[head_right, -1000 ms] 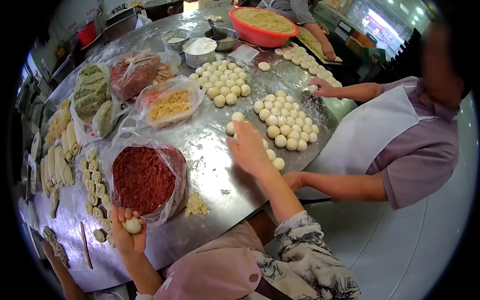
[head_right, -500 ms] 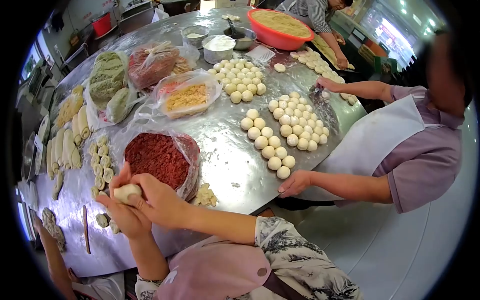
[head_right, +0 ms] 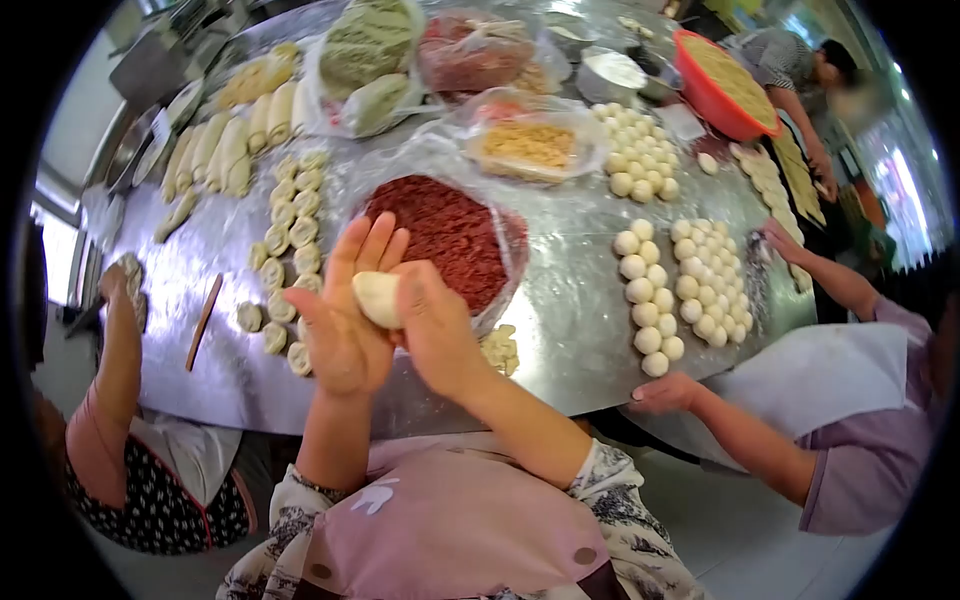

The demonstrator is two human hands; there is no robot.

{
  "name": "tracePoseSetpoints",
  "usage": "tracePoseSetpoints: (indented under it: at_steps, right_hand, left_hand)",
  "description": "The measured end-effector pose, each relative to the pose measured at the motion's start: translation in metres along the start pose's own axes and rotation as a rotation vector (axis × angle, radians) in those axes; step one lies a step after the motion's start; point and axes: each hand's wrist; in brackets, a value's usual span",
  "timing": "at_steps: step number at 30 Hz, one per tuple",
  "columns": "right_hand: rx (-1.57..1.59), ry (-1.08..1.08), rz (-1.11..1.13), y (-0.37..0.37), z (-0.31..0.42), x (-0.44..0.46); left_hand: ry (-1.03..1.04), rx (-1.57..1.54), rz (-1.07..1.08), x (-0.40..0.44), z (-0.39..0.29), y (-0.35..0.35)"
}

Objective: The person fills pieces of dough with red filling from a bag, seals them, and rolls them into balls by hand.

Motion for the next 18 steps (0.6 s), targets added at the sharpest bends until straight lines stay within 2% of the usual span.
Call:
tracePoseSetpoints:
  at_steps: [1, 2, 4, 6, 9, 11, 13, 14, 15, 16, 17, 18]
  right_hand:
    - [0.024, 0.016, 0.123, -0.005, 0.005, 0.001]
    - [-0.083, 0.005, 0.141, -0.002, 0.008, -0.001]
    - [-0.276, -0.119, 0.166, 0.004, 0.004, -0.001]
    - [-0.455, -0.357, 0.158, 0.004, -0.004, 0.001]
    - [-0.339, -0.284, 0.105, 0.000, -0.006, -0.001]
    - [-0.065, 0.037, 0.095, -0.010, -0.002, -0.005]
    - [-0.241, -0.105, 0.098, -0.005, 0.004, -0.006]
    - [-0.281, -0.207, 0.119, -0.006, 0.003, -0.006]
    - [-0.324, -0.309, 0.144, -0.007, 0.001, -0.008]
    - [-0.229, -0.192, 0.154, -0.012, -0.002, -0.009]
    - [-0.220, -0.208, 0.136, -0.018, 0.002, -0.012]
    - [-0.210, -0.225, 0.124, -0.021, 0.006, -0.013]
  left_hand:
    - [0.034, 0.007, -0.080, 0.001, 0.000, 0.004]
    - [-0.014, 0.261, -0.012, -0.003, -0.001, -0.008]
    - [0.132, 0.461, 0.090, -0.002, 0.007, -0.022]
    - [0.101, 0.452, 0.003, -0.002, 0.008, -0.023]
    - [0.010, 0.400, -0.082, -0.006, 0.015, -0.015]
    - [0.089, 0.154, -0.183, -0.002, 0.009, 0.013]
    - [0.146, 0.588, -0.010, -0.008, 0.016, -0.011]
    - [0.256, 0.671, 0.097, -0.005, 0.022, -0.018]
    - [0.191, 0.637, 0.049, -0.006, 0.021, -0.011]
    - [0.208, 0.656, 0.090, -0.005, 0.021, -0.006]
    - [0.230, 0.678, 0.127, -0.004, 0.022, -0.005]
    - [0.162, 0.676, 0.158, -0.006, 0.023, -0.006]
Point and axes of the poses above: each hand's wrist, its own x-axis towards the middle knuckle, its own y-axis out of the palm, z = x × y, and after that the axes turned 14 degrees about x, right-handed
